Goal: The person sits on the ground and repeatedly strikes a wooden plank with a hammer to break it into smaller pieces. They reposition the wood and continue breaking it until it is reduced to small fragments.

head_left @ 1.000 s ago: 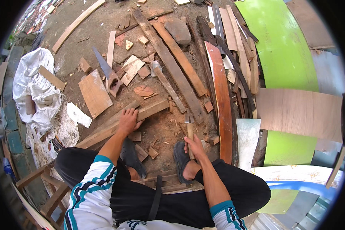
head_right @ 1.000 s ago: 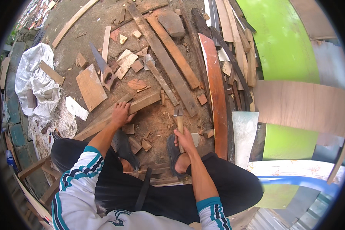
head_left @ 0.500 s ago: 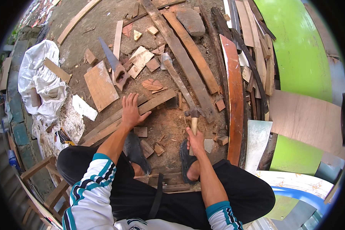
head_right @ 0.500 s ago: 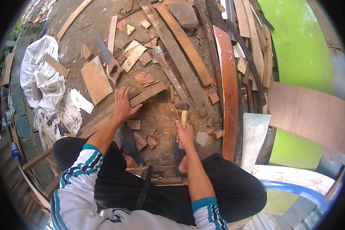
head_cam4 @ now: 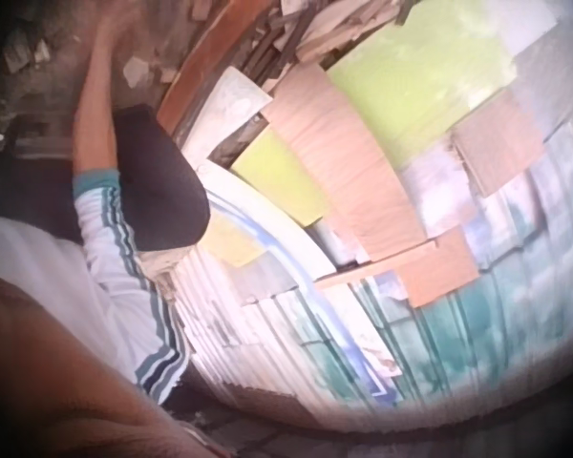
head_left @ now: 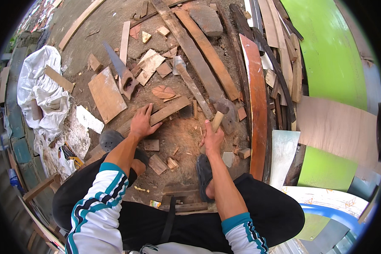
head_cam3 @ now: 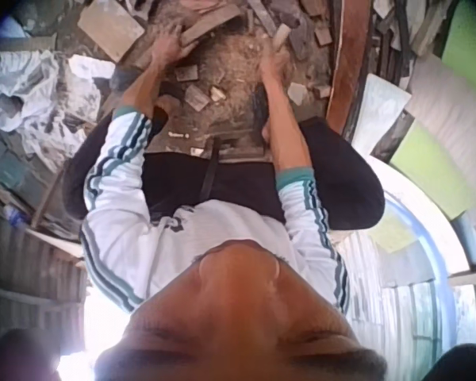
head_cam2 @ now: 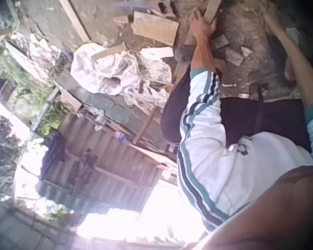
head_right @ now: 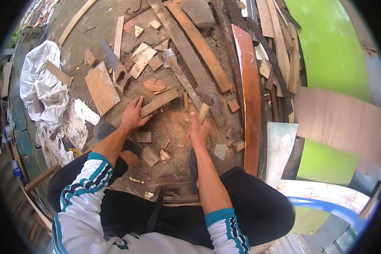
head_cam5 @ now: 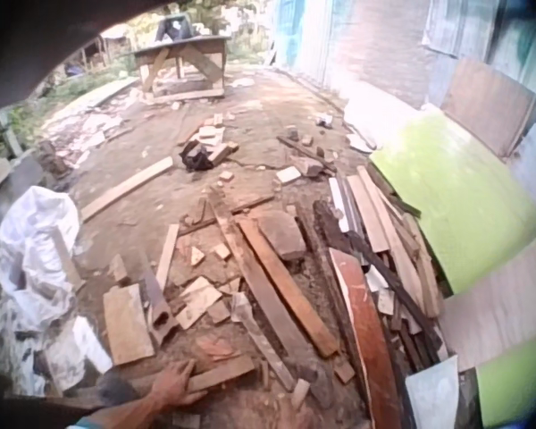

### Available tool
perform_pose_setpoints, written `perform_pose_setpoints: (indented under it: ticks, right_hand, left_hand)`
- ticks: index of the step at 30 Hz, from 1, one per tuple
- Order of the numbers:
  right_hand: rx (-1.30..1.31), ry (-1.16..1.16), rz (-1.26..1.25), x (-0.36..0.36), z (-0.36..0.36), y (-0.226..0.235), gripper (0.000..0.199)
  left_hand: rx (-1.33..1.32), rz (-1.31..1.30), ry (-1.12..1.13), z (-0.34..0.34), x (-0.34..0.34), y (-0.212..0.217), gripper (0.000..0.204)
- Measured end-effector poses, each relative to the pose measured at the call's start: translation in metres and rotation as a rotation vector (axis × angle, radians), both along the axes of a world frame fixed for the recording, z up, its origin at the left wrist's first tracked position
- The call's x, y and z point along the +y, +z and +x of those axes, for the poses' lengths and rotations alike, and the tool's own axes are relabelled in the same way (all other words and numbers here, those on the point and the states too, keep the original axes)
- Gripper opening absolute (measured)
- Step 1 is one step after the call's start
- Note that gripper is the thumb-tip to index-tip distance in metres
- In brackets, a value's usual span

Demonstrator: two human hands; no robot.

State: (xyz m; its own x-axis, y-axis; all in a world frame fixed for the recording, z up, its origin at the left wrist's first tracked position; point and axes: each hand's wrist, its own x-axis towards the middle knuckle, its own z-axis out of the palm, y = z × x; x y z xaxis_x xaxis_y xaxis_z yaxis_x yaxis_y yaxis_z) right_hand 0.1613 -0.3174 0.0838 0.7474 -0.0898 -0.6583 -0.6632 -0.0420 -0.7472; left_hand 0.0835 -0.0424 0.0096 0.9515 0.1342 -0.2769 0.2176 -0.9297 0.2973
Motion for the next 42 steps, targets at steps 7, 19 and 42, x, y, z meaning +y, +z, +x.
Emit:
perform_pose_setpoints:
  ticks: [7, 19, 42]
  right_hand:
    - [0.101, 0.105, -0.231, 0.03, 0.017, -0.039, 0.035]
    - [0.174, 0.154, -0.251, 0.023, 0.021, -0.042, 0.033]
    - [0.212, 0.247, -0.251, 0.023, 0.023, -0.063, 0.029]
  left_hand:
    - [-0.071, -0.04, -0.027, 0.002, 0.001, -0.009, 0.091]
    - [-0.058, -0.002, -0.058, 0.005, -0.004, -0.005, 0.092]
    - [-0.112, 0.021, -0.08, 0.007, -0.003, -0.002, 0.089]
